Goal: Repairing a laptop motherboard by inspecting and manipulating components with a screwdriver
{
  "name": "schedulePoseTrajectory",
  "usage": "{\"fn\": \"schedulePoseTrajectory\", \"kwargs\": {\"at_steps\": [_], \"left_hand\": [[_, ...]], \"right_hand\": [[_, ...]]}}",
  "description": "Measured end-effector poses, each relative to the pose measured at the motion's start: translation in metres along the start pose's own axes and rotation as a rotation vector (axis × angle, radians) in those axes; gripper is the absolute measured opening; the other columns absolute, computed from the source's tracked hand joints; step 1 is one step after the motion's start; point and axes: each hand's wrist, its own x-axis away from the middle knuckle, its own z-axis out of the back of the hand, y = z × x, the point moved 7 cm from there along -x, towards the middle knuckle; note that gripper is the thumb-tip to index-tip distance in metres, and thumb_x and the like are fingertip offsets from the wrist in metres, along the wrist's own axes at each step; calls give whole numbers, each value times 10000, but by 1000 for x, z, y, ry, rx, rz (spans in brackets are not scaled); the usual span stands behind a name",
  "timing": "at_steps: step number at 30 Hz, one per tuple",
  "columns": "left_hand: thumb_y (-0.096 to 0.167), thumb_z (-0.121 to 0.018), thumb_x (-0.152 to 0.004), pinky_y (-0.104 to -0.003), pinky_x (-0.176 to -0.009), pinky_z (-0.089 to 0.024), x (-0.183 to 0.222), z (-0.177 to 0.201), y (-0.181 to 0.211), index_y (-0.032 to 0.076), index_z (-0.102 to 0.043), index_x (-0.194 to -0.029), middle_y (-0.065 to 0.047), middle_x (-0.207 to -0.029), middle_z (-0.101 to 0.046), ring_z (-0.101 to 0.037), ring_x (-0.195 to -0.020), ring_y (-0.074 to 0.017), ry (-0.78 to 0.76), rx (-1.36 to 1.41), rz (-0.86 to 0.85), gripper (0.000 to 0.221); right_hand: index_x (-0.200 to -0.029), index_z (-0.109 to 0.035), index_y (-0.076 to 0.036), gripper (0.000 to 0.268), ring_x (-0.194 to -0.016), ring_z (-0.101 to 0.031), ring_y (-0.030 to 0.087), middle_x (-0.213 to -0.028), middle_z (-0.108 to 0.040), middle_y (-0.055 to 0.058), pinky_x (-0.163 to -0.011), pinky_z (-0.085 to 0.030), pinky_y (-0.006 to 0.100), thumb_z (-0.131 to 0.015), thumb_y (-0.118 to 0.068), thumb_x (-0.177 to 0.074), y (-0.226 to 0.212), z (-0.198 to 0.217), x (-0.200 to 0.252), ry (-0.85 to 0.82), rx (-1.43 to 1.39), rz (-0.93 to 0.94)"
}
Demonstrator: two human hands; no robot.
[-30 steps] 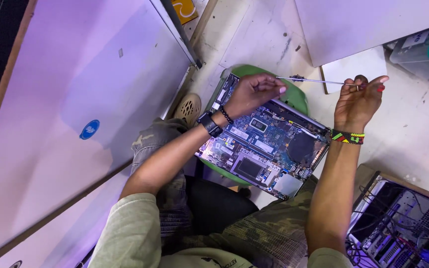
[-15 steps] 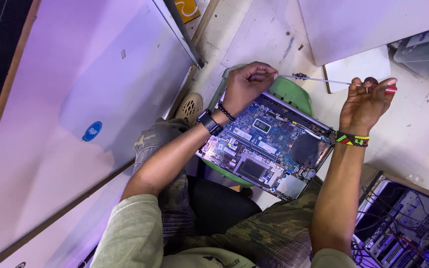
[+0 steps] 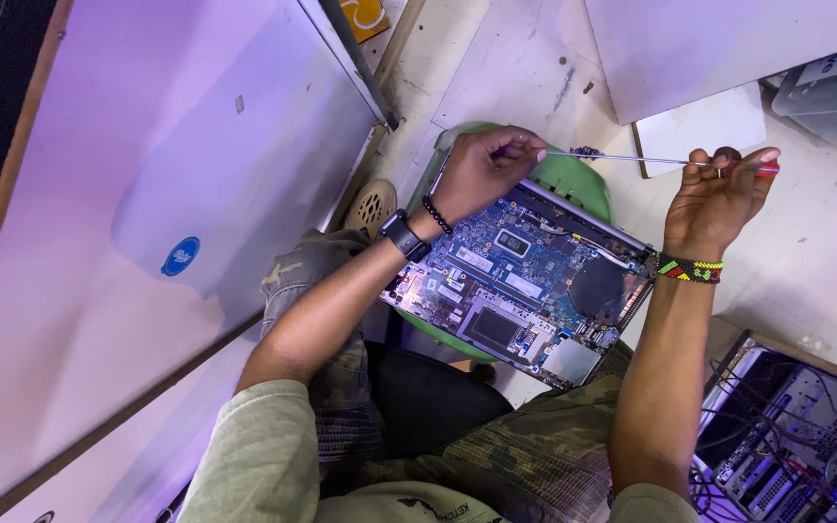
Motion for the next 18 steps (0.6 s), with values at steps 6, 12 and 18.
{"fn": "schedulePoseTrajectory", "kwargs": {"at_steps": [6,12,18], "left_hand": [[116,-768,-905,-171,-723,-630,1,3,3,84,-767,-1009,-17,-884,-791,-725,-770,-47,5,-12,27,109],[120,-763,-914,-201,-701,-621,2,1,3,84,-759,-1005,-20,-876,-784,-726,-759,-66,2,-85,-67,99],[110,-760,-917,-209,-698,-620,1,3,-4,82,-753,-1018,-24,-908,-788,-721,-759,-75,32,-124,-59,105]], "right_hand": [[-1015,-720,-211,28,-808,-590,211,-854,-595,73,-854,-581,383,-737,-192,-1029,-3,-2,3,-5,-3,22],[-1022,-729,-202,40,-792,-570,175,-838,-578,73,-890,-592,399,-762,-222,-1010,-3,-7,6,-4,-13,32],[-955,-687,-202,159,-764,-570,190,-805,-577,68,-849,-584,378,-787,-326,-945,-2,-17,9,27,16,22]]}}
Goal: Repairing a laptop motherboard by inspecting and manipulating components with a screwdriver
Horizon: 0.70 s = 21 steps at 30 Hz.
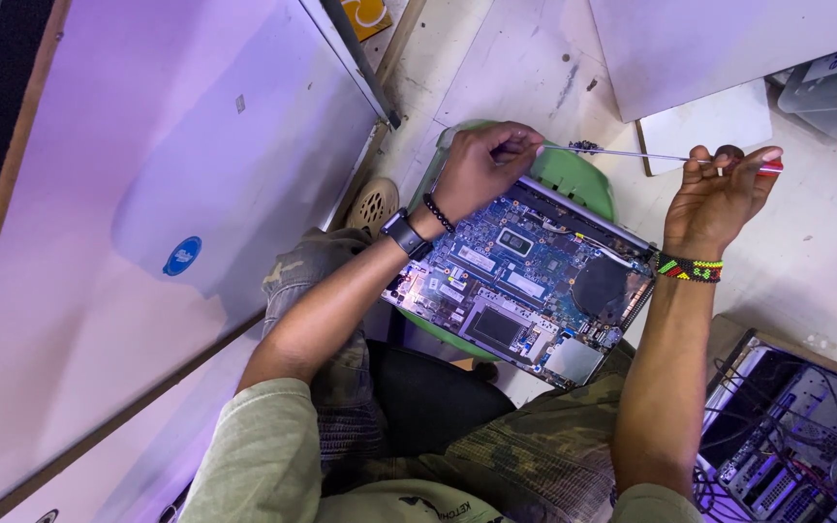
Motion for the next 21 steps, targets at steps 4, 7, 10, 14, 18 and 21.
{"fn": "schedulePoseTrajectory", "kwargs": {"at_steps": [4,7,10,14,18,21], "left_hand": [[149,-772,-921,-176,-744,-650,-1,0,1,91,-756,-1047,-28,-946,-796,-753,-807,-73,-57,156,80,139],[134,-768,-929,-203,-781,-656,1,2,8,83,-754,-1065,-26,-956,-792,-753,-815,-82,1,140,14,146],[164,-763,-928,-194,-765,-656,1,2,11,81,-763,-1048,-24,-958,-797,-757,-807,-72,24,148,56,145],[137,-769,-918,-165,-759,-626,2,7,7,79,-773,-1036,-3,-915,-795,-715,-782,-29,83,156,91,132],[160,-755,-929,-216,-781,-661,2,0,-9,67,-755,-1057,-71,-963,-799,-770,-840,-117,-30,331,182,159],[131,-762,-914,-249,-741,-694,1,-3,-30,63,-751,-1027,-108,-930,-803,-799,-803,-169,-86,435,314,133]], "right_hand": [[-1059,-768,-263,41,-877,-606,242,-895,-586,58,-835,-564,341,-771,-226,-1044,15,33,-18,-63,-91,-45],[-1069,-756,-285,146,-889,-598,190,-913,-578,34,-848,-568,311,-744,-140,-1081,18,36,-20,-98,-119,-53],[-1112,-769,-307,85,-1009,-658,256,-948,-610,28,-822,-552,302,-782,-242,-1058,25,43,-24,-150,-170,-113],[-1080,-677,-242,132,-997,-674,231,-942,-614,18,-835,-578,277,-779,-287,-1009,12,9,-7,-221,-130,-156],[-1134,-605,-262,208,-1132,-679,222,-1052,-632,-51,-973,-581,314,-780,-224,-1029,2,-5,2,-346,-120,-246],[-1202,-572,-277,220,-1217,-660,242,-1149,-628,-67,-1194,-517,451,-730,-178,-1086,-6,-24,14,-453,-15,-244]]}}
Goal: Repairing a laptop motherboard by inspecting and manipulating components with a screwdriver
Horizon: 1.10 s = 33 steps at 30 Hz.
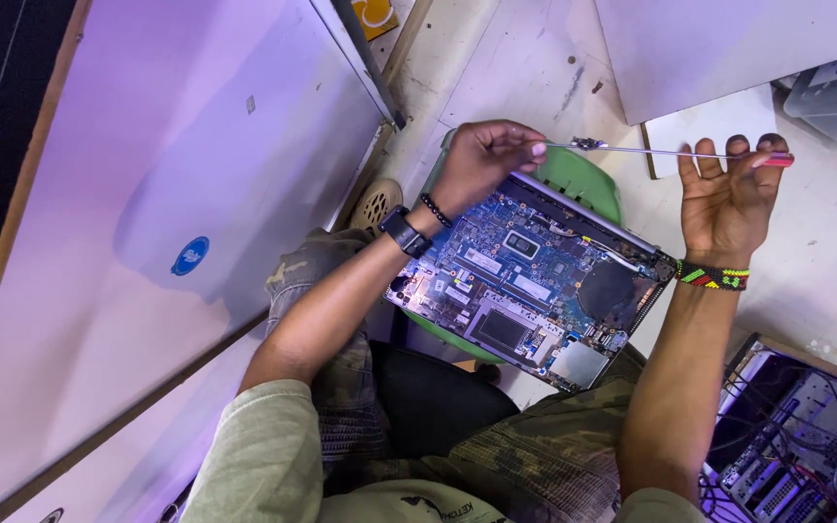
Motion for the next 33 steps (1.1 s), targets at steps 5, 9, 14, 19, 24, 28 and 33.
{"fn": "schedulePoseTrajectory", "kwargs": {"at_steps": [5,9,14,19,24,28,33], "left_hand": [[81,-781,-894,-190,-687,-665,1,10,3,65,-760,-963,-75,-876,-803,-777,-746,-110,80,-133,-21,74],[37,-797,-886,-165,-635,-636,6,10,25,71,-757,-974,-60,-891,-790,-720,-716,-61,136,-202,-209,102],[126,-786,-909,-191,-702,-653,12,2,36,94,-746,-1015,-42,-908,-792,-779,-760,-101,59,-230,-264,117],[-24,-820,-993,-201,-805,-786,25,-8,35,165,-343,-1549,-107,-1055,-824,-866,-967,-196,-155,-181,-300,755],[380,-1051,-847,-393,-1016,-586,27,36,4,263,-127,-1650,-138,-1652,-382,-544,-1309,-241,-223,-441,-284,1231],[330,-900,-945,-394,-1042,-633,39,96,16,54,-521,-1388,-164,-1322,-656,-685,-1221,-281,-53,-558,-267,645],[405,-566,-1063,-355,-629,-532,63,99,1,143,-519,-1185,-60,-942,-702,-652,-721,-171,-422,-665,197,293]], "right_hand": [[-1307,-538,-189,269,-1257,-720,380,-1199,-663,64,-1106,-652,488,-638,-28,-1116,21,-7,3,-25,-8,19],[-1150,-667,-192,156,-1155,-749,321,-1079,-713,50,-1002,-671,404,-754,-156,-1026,44,8,1,203,-74,56],[-1298,-537,-198,313,-1184,-741,290,-1172,-681,73,-1050,-657,376,-720,-163,-1046,49,-26,14,250,33,79],[-1286,-551,-208,307,-1042,-753,278,-1065,-682,58,-936,-675,373,-742,-185,-1046,46,-27,29,297,14,79],[-1364,-534,-191,340,-1054,-748,324,-1126,-684,88,-931,-683,423,-723,-164,-1083,20,-21,55,282,10,177],[-1505,-446,-187,420,-1026,-747,356,-1127,-624,144,-950,-712,516,-666,-231,-1150,-10,-51,89,237,231,322],[-1325,-495,-124,249,-1003,-619,328,-1133,-498,184,-946,-628,566,-445,87,-1203,-10,-121,119,-54,419,503]]}}
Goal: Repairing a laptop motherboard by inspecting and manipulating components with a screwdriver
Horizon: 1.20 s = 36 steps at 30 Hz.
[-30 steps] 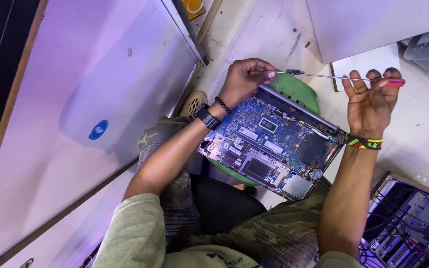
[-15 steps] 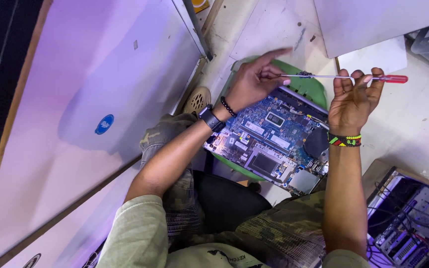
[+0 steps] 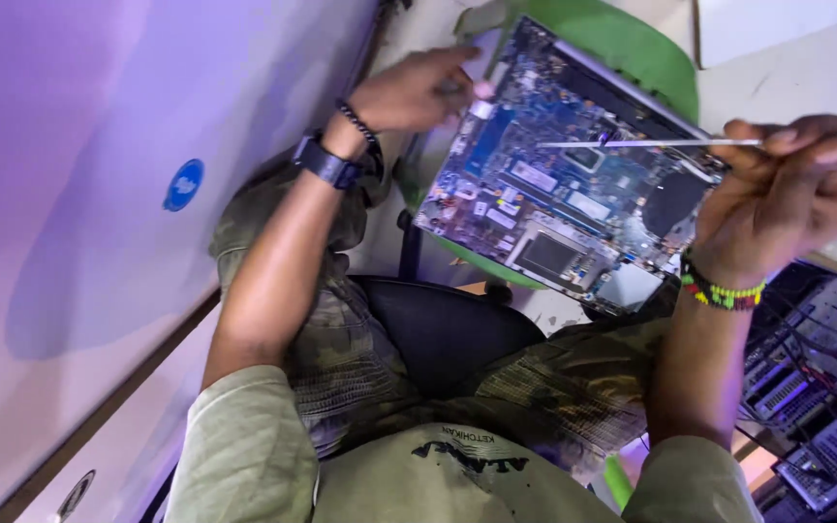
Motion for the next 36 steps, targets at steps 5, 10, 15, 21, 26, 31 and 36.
{"fn": "schedulePoseTrajectory", "kwargs": {"at_steps": [5,10,15,21,26,31,36], "left_hand": [[446,-766,-956,-418,-735,-486,-11,-25,-15,-3,-484,-1403,-104,-1124,-658,-619,-900,-278,-181,-137,-67,693],[324,-845,-889,-417,-788,-532,-12,-27,-12,-38,-310,-1531,-62,-1137,-760,-696,-1008,-297,-268,-162,-90,911],[280,-911,-813,-470,-750,-548,-17,-30,-15,31,-363,-1446,-128,-1132,-749,-709,-1000,-340,-286,-157,-72,873],[283,-923,-757,-477,-671,-530,-18,-30,-14,33,-380,-1441,-180,-1086,-714,-684,-934,-352,-291,-166,16,909],[275,-927,-810,-441,-661,-544,-16,-31,-11,-17,-277,-1493,-168,-1091,-698,-675,-908,-310,-322,-154,49,987],[261,-908,-788,-424,-653,-549,-12,-17,2,13,-345,-1449,-108,-1114,-707,-683,-916,-277,-320,-150,21,903],[277,-923,-768,-391,-685,-539,-18,-23,-12,21,-323,-1471,-101,-1124,-708,-689,-910,-257,-318,-109,-22,959]], "right_hand": [[-1085,-506,-64,111,-860,-596,306,-965,-460,164,-843,-647,574,-574,-94,-1168,-21,-92,0,-50,137,10],[-1384,-441,-99,317,-800,-473,297,-1078,-406,239,-845,-591,669,-472,146,-1186,-4,-139,14,-167,60,-17],[-1461,-385,-83,319,-775,-553,343,-893,-458,247,-866,-628,668,-481,39,-1183,-7,-138,21,-230,71,-83],[-1401,-318,-71,264,-691,-528,409,-830,-434,311,-779,-598,659,-437,10,-1181,-21,-153,22,-318,213,-18],[-1444,-314,-28,293,-701,-607,474,-815,-507,373,-752,-619,617,-410,33,-1174,-30,-176,17,-477,312,40],[-1411,-333,23,257,-782,-660,400,-841,-538,313,-823,-672,571,-413,55,-1170,-20,-187,22,-559,235,21],[-1366,-342,16,268,-797,-658,428,-846,-546,327,-876,-663,596,-329,150,-1134,-12,-186,32,-621,209,8]]}}
